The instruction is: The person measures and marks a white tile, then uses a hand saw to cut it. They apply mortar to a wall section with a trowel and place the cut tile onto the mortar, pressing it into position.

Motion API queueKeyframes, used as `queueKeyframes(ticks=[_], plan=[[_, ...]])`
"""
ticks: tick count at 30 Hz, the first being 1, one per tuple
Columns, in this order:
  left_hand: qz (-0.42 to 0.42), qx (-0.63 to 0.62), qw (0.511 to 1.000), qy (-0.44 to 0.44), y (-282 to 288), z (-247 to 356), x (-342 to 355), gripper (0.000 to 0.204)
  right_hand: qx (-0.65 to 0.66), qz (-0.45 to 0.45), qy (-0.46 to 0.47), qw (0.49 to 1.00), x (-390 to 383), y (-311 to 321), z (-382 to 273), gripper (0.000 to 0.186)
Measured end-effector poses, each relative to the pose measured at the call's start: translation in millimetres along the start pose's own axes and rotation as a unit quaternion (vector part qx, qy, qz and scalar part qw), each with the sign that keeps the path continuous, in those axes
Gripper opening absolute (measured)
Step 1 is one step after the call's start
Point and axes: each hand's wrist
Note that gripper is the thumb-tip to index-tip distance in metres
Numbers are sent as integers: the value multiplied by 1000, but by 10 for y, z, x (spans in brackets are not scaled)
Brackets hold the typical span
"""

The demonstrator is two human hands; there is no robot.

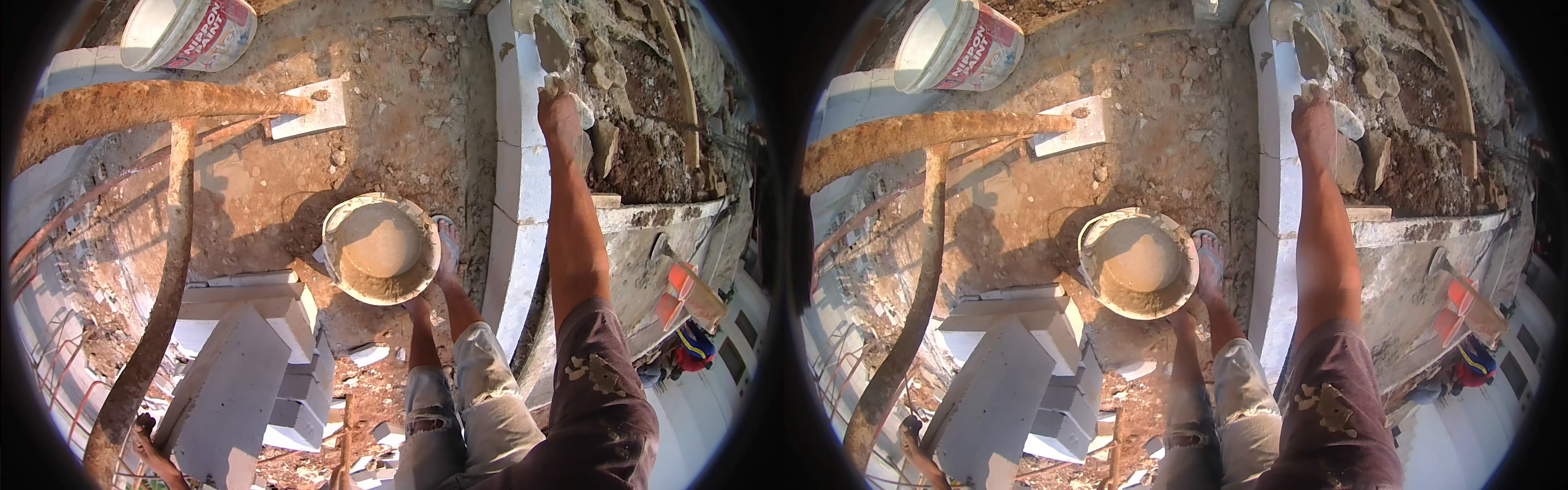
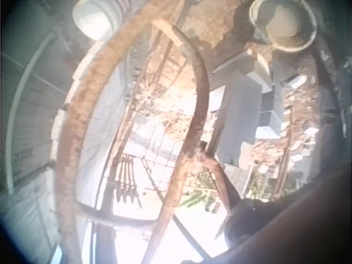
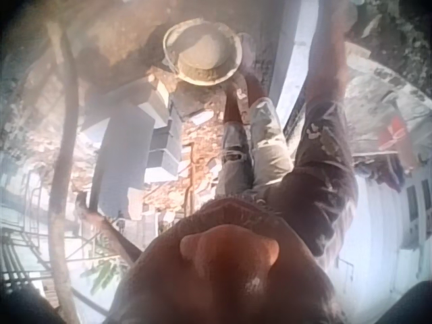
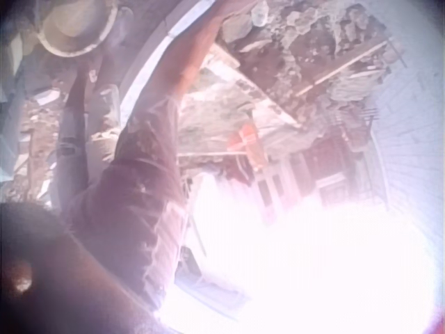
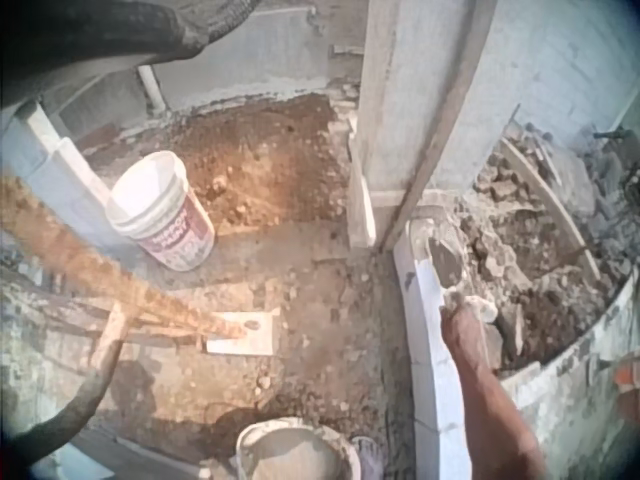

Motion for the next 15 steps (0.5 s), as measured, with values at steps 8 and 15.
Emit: queueKeyframes(ticks=[8,15], plan=[[-20,40,998,-47,228,-345,214,55,-26,-66,-47,996,-129,41,-80,49],[-53,-2,997,-48,54,-161,187,50,-1,-36,-17,999,-764,68,58,48]])
Point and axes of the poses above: each hand's wrist, its own x-axis towards the middle knuckle, its own y-axis out of the back of the hand, z = x × y, and after that the axes turned 14 degrees about y, right-handed
